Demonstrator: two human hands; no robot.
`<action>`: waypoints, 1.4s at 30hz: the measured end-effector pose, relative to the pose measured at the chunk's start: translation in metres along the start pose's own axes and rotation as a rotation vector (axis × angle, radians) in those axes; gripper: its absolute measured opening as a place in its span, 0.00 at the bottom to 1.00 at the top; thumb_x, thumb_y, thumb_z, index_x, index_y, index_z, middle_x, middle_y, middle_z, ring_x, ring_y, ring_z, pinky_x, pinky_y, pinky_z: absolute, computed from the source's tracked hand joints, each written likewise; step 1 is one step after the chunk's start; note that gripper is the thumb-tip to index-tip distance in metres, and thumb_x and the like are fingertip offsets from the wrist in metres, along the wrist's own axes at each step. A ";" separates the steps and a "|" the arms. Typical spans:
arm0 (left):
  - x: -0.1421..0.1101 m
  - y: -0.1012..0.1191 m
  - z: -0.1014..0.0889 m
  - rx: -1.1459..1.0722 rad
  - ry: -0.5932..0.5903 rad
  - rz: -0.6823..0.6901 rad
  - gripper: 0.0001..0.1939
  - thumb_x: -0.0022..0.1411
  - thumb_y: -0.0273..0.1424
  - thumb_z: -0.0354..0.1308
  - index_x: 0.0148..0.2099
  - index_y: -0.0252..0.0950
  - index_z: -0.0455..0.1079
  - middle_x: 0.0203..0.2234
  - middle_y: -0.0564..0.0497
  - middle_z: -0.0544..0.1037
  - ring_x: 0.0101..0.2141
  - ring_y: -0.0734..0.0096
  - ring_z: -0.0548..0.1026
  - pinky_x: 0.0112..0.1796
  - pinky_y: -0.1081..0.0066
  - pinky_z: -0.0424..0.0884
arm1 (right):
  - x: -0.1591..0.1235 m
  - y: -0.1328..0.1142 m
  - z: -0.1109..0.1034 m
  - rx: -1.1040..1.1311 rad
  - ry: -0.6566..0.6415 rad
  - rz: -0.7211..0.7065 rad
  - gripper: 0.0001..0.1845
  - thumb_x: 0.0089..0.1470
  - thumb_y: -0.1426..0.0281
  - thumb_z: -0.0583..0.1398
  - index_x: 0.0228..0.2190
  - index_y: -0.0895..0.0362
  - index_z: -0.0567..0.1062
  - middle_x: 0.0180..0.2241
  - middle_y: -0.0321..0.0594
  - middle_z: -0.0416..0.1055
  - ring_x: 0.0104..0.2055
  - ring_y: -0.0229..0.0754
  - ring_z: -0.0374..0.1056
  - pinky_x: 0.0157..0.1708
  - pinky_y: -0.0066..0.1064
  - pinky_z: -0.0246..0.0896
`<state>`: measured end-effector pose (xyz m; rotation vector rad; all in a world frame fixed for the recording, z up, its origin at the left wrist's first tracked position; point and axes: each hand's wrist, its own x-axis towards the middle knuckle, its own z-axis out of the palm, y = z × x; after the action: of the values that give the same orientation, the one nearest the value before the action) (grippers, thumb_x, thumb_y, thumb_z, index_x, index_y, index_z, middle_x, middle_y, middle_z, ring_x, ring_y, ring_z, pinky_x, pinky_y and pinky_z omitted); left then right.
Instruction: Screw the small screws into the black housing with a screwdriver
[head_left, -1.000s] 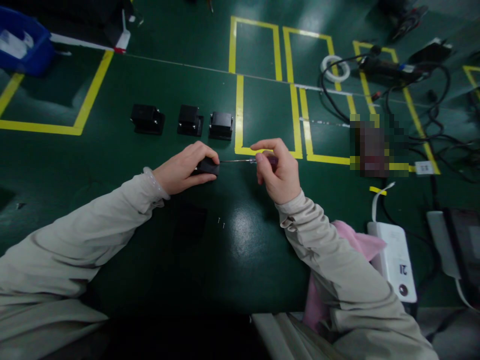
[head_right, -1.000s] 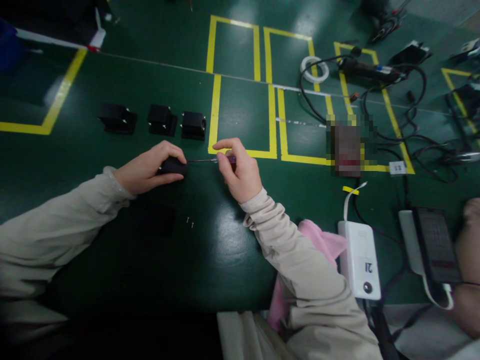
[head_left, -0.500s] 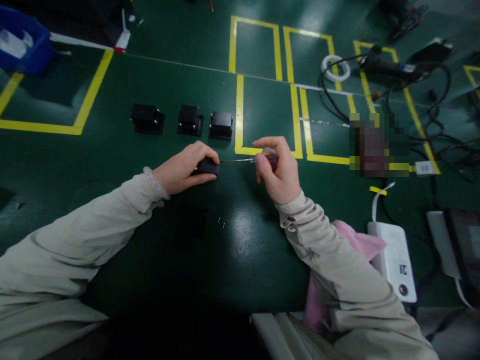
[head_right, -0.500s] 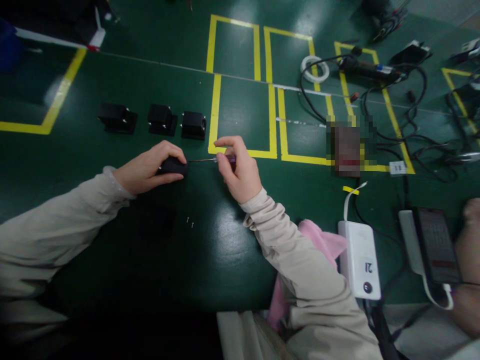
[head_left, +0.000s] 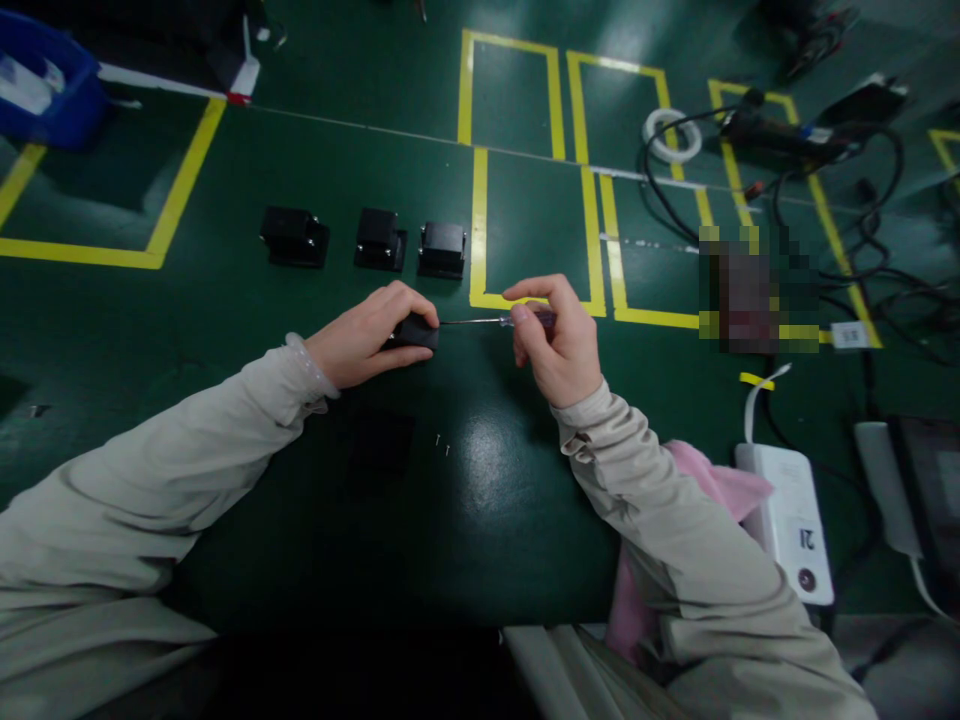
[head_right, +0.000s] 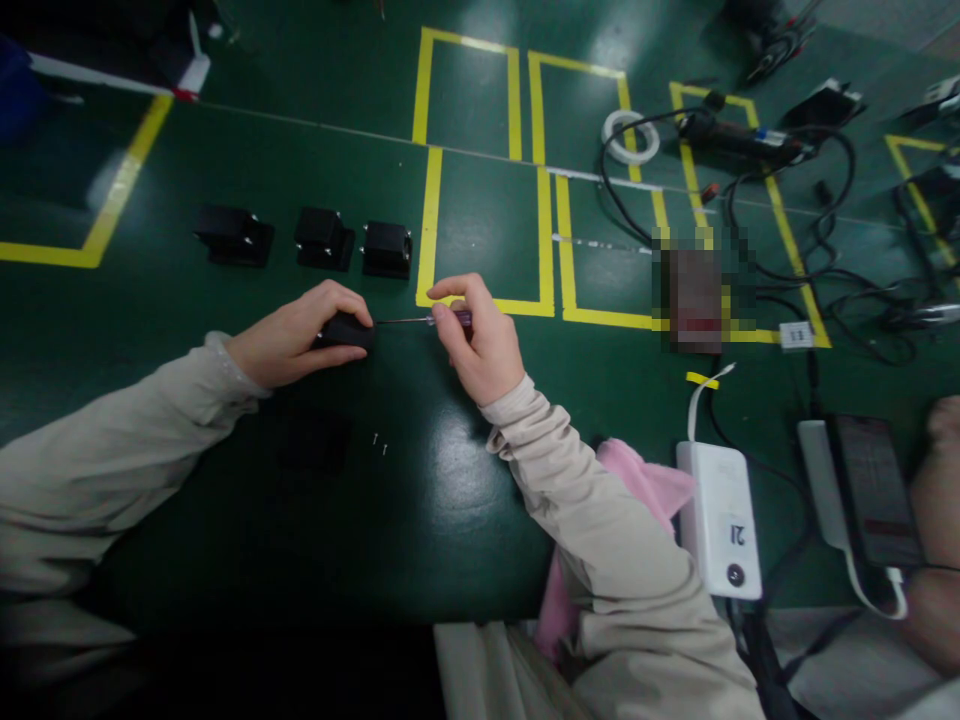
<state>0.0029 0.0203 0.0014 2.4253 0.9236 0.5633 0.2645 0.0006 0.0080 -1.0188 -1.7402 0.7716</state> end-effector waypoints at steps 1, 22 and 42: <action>0.000 0.000 0.000 0.000 -0.003 -0.003 0.14 0.68 0.37 0.56 0.52 0.36 0.66 0.46 0.47 0.72 0.48 0.61 0.72 0.50 0.61 0.70 | 0.000 0.000 0.000 -0.002 -0.001 0.008 0.09 0.66 0.61 0.56 0.38 0.54 0.70 0.18 0.24 0.60 0.14 0.29 0.59 0.18 0.27 0.53; 0.001 0.001 -0.001 0.001 -0.016 -0.026 0.15 0.68 0.38 0.55 0.52 0.36 0.66 0.46 0.47 0.72 0.48 0.61 0.72 0.51 0.60 0.69 | -0.001 0.000 0.000 -0.017 -0.005 0.015 0.10 0.66 0.61 0.56 0.44 0.53 0.69 0.20 0.24 0.63 0.16 0.30 0.61 0.21 0.28 0.57; 0.002 0.003 -0.003 -0.015 -0.048 -0.092 0.15 0.67 0.38 0.56 0.53 0.37 0.66 0.47 0.46 0.72 0.49 0.59 0.71 0.53 0.58 0.69 | -0.002 0.000 0.000 -0.027 -0.015 0.054 0.14 0.67 0.55 0.55 0.38 0.52 0.70 0.18 0.25 0.61 0.15 0.31 0.60 0.20 0.30 0.55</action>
<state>0.0038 0.0202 0.0063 2.3586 1.0018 0.4749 0.2646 -0.0008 0.0073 -1.0848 -1.7463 0.7938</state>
